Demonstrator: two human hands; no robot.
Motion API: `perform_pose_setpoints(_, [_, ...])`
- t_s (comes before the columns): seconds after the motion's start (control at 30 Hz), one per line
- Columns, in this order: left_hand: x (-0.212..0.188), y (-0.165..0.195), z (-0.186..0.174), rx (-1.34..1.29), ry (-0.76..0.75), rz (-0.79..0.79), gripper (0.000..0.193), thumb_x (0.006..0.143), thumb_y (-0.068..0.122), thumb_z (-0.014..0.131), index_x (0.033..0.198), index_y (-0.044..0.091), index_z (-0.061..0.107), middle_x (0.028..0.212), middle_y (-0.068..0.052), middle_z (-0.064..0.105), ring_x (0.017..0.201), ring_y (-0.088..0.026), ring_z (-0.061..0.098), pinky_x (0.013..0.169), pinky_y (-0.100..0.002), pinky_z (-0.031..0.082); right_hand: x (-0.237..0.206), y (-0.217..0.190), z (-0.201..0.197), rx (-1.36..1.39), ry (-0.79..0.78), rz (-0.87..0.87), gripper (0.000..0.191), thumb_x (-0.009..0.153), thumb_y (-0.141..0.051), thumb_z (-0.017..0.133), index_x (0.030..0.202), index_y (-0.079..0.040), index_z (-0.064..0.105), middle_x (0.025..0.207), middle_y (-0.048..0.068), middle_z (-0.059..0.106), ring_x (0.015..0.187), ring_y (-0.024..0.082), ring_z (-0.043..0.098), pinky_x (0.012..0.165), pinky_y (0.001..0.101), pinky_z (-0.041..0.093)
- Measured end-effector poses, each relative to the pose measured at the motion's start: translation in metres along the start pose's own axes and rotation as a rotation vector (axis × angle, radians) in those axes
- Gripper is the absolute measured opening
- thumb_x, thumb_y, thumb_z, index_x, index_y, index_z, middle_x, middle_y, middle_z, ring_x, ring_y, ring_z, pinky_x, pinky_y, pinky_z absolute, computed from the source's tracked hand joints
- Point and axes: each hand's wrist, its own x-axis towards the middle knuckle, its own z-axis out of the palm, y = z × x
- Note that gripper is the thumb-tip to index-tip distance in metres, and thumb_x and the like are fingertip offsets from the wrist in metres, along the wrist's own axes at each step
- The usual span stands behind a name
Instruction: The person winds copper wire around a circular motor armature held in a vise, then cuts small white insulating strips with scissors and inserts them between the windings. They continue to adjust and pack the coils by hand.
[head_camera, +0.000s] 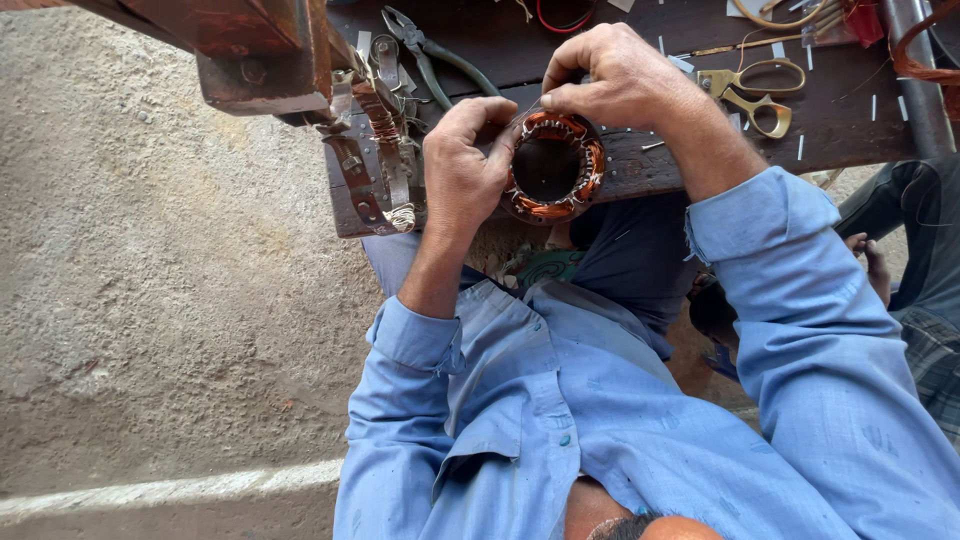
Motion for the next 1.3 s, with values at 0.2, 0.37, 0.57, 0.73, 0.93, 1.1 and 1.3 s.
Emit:
perform_pose_setpoints(0.2, [0.003, 0.007, -0.001, 0.272, -0.073, 0.125, 0.013, 0.088, 0.004, 0.073, 0.100, 0.006, 0.078, 0.099, -0.008, 0.075, 0.094, -0.027, 0.069, 0.085, -0.039, 0.055, -0.002, -0.002, 0.001, 0.067, 0.015, 0.082, 0.019, 0.090, -0.020, 0.078, 0.100, -0.004, 0.079, 0.085, 0.013, 0.075, 0.075, 0.020, 0.072, 0.066, 0.0351, 0.059])
perform_pose_setpoints(0.37, [0.004, 0.005, 0.000, 0.311, -0.112, 0.134, 0.014, 0.087, 0.003, 0.071, 0.100, 0.004, 0.078, 0.097, -0.009, 0.074, 0.094, -0.029, 0.068, 0.087, -0.040, 0.055, -0.011, 0.000, 0.004, 0.234, 0.098, -0.102, 0.014, 0.094, -0.014, 0.078, 0.101, -0.002, 0.077, 0.087, 0.011, 0.076, 0.078, 0.016, 0.072, 0.070, 0.0303, 0.060])
perform_pose_setpoints(0.57, [0.004, -0.001, 0.000, 0.173, -0.154, 0.040, 0.060, 0.087, 0.014, 0.080, 0.141, 0.006, 0.056, 0.093, -0.006, 0.073, 0.085, -0.021, 0.067, 0.077, -0.037, 0.057, -0.010, 0.005, 0.013, 0.196, 0.172, -0.158, 0.012, 0.097, -0.013, 0.079, 0.102, -0.002, 0.078, 0.088, 0.011, 0.076, 0.079, 0.015, 0.074, 0.070, 0.0296, 0.062])
perform_pose_setpoints(0.73, [0.002, -0.003, 0.011, 0.260, -0.094, 0.083, 0.075, 0.086, 0.005, 0.075, 0.154, 0.013, 0.045, 0.090, -0.003, 0.069, 0.085, -0.016, 0.067, 0.078, -0.033, 0.060, -0.014, 0.006, 0.012, 0.253, 0.210, -0.206, 0.011, 0.099, -0.011, 0.079, 0.104, -0.001, 0.076, 0.092, 0.010, 0.076, 0.082, 0.015, 0.075, 0.072, 0.0295, 0.063])
perform_pose_setpoints(0.93, [0.009, -0.005, 0.019, 0.285, -0.063, 0.093, 0.069, 0.089, 0.003, 0.075, 0.152, 0.013, 0.049, 0.087, -0.002, 0.070, 0.080, -0.016, 0.070, 0.074, -0.033, 0.061, -0.013, 0.004, 0.007, 0.151, 0.320, -0.331, 0.010, 0.098, -0.006, 0.079, 0.105, 0.001, 0.076, 0.094, 0.013, 0.076, 0.086, 0.017, 0.075, 0.076, 0.0297, 0.063])
perform_pose_setpoints(1.1, [0.015, -0.007, 0.014, 0.058, -0.109, 0.011, 0.053, 0.092, 0.003, 0.076, 0.141, 0.010, 0.058, 0.095, -0.004, 0.077, 0.084, -0.013, 0.078, 0.075, -0.028, 0.066, -0.011, 0.001, 0.012, 0.462, 0.224, -0.249, 0.006, 0.106, -0.005, 0.073, 0.110, -0.002, 0.070, 0.102, 0.009, 0.074, 0.097, 0.016, 0.075, 0.086, 0.0286, 0.065])
perform_pose_setpoints(1.3, [0.015, -0.009, 0.010, -0.047, -0.130, -0.007, 0.051, 0.092, 0.002, 0.077, 0.139, 0.008, 0.059, 0.093, -0.006, 0.079, 0.084, -0.012, 0.078, 0.077, -0.027, 0.064, -0.005, 0.002, 0.008, 0.476, 0.242, -0.316, 0.006, 0.108, 0.000, 0.068, 0.114, -0.002, 0.066, 0.104, 0.010, 0.072, 0.101, 0.016, 0.075, 0.090, 0.0287, 0.065])
